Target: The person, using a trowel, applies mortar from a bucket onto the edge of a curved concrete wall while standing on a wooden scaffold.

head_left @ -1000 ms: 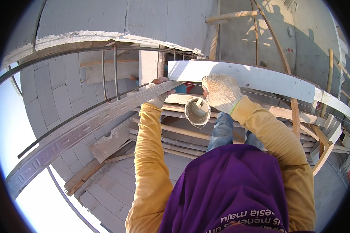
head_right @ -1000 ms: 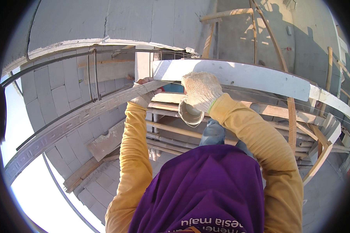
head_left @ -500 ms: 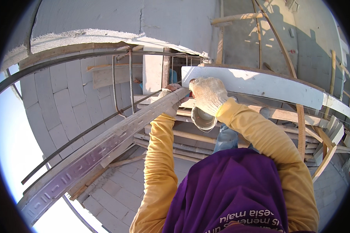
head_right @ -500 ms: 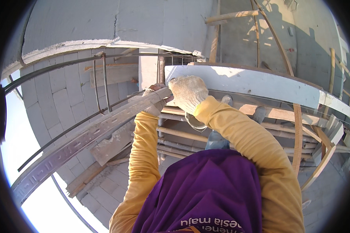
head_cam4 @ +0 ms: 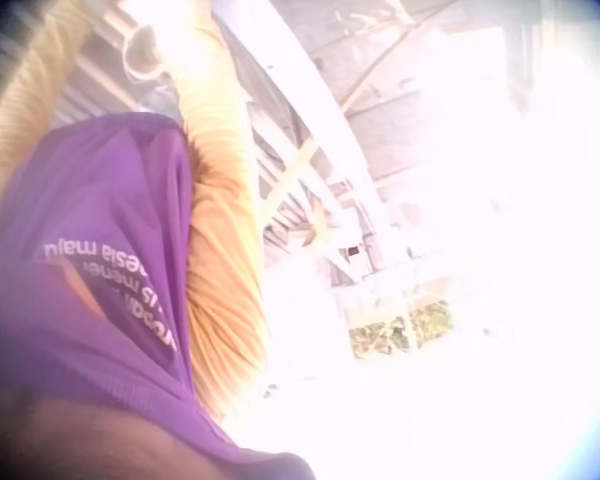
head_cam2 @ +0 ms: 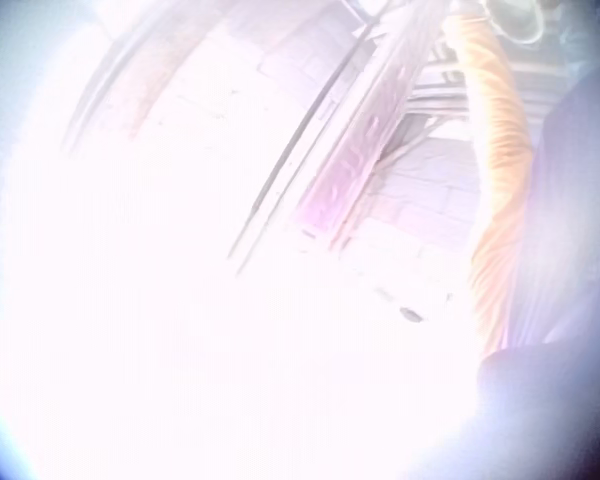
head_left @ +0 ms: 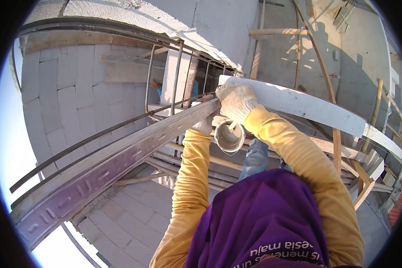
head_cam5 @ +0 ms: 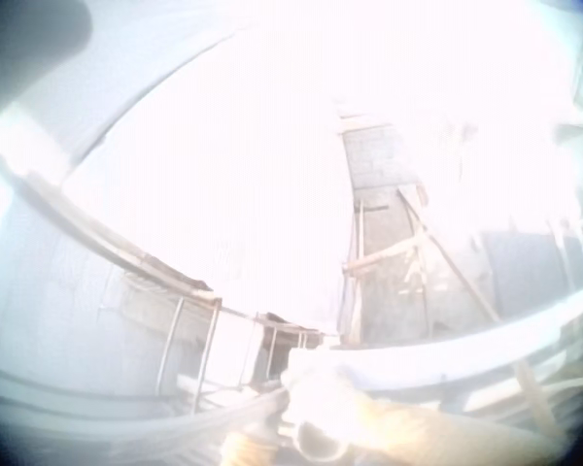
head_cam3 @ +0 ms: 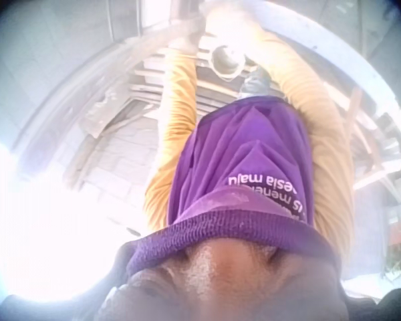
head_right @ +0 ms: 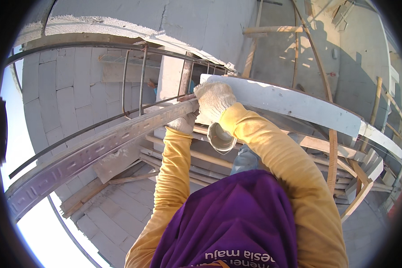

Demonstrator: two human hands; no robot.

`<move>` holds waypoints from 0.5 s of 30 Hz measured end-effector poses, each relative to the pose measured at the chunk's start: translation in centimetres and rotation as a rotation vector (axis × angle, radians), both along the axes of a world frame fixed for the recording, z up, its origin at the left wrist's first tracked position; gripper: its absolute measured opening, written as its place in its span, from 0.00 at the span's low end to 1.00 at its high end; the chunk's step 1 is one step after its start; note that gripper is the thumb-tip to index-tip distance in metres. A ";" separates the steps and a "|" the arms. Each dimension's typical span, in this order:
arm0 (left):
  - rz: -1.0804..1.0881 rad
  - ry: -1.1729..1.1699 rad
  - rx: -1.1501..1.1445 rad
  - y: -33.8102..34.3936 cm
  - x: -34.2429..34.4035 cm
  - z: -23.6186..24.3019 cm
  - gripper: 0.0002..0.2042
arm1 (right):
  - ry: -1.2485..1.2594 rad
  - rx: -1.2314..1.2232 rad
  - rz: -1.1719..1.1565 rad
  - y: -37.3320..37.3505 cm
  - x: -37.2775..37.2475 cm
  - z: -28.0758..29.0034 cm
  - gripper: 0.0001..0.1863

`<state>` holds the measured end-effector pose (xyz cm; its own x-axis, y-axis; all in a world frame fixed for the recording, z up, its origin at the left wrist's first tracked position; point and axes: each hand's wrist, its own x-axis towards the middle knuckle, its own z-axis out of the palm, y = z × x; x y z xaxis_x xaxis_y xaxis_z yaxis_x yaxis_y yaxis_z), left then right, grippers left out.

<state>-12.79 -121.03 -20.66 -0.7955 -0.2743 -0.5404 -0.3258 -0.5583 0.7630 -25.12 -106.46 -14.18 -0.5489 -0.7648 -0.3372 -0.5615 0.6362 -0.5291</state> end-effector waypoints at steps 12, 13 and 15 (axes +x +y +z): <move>0.262 -0.231 0.042 0.0 1.5 -2.6 0.14 | 0.311 -0.027 -0.266 8.8 -2.6 4.1 0.14; 0.254 -0.248 0.044 0.1 1.5 -2.7 0.14 | 0.284 -0.008 -0.294 10.3 -2.3 4.3 0.14; 0.298 -0.305 0.068 0.5 0.8 -2.2 0.12 | 0.234 0.026 -0.350 13.7 -0.8 5.2 0.13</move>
